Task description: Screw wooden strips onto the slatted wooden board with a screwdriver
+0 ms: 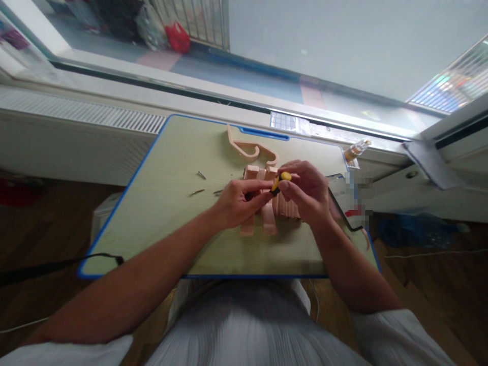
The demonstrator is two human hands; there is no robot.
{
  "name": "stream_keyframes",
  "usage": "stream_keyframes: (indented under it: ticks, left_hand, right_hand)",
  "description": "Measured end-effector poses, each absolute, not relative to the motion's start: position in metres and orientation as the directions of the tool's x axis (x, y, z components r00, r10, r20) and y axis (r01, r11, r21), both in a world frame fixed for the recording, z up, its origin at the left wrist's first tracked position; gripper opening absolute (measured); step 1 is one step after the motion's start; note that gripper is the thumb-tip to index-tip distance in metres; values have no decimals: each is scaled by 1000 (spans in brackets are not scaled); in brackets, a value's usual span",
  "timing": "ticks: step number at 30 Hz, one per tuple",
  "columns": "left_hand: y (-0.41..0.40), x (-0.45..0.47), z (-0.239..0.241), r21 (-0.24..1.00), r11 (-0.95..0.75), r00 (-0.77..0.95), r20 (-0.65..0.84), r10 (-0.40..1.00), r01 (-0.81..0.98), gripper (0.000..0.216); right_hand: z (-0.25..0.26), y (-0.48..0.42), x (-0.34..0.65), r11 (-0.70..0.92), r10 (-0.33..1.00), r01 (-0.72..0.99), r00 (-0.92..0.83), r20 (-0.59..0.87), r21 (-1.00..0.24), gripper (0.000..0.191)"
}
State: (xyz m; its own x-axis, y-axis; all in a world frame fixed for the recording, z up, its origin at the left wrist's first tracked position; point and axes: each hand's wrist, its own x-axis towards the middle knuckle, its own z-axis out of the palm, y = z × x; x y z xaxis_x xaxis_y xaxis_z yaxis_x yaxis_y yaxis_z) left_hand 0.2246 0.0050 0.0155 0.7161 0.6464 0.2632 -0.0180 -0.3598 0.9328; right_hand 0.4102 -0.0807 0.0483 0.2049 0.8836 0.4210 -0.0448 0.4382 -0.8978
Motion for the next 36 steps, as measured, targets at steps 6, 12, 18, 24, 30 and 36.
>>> stream_keyframes:
  ticks: [6,12,18,24,30,36]
  left_hand:
    - [2,229,9,961,-253,693,259,673,-113,41]
    - [2,233,5,963,-198,662,271,699,-185,37]
    - [3,228,11,967,-235,693,233,682,-95,41]
    - [6,228,12,969,-234,711,222,667,-83,44]
    - [4,228,10,962,-254,710,245,660,-96,43]
    - [2,229,11,966,-244,692,232,683,-83,38]
  right_hand:
    - [42,-81,410,435,889,-45,183,420,-899,25]
    - [38,-78,409,445,879,-9,193,435,-895,31]
    - [45,-81,409,423,885,-4,214,412,-906,31]
    - [54,-84,411,422,896,-17,156,415,-906,21]
    - [53,-82,412,443,886,10,145,440,-896,20]
    - [49,-82,413,413,897,44,152,415,-909,24]
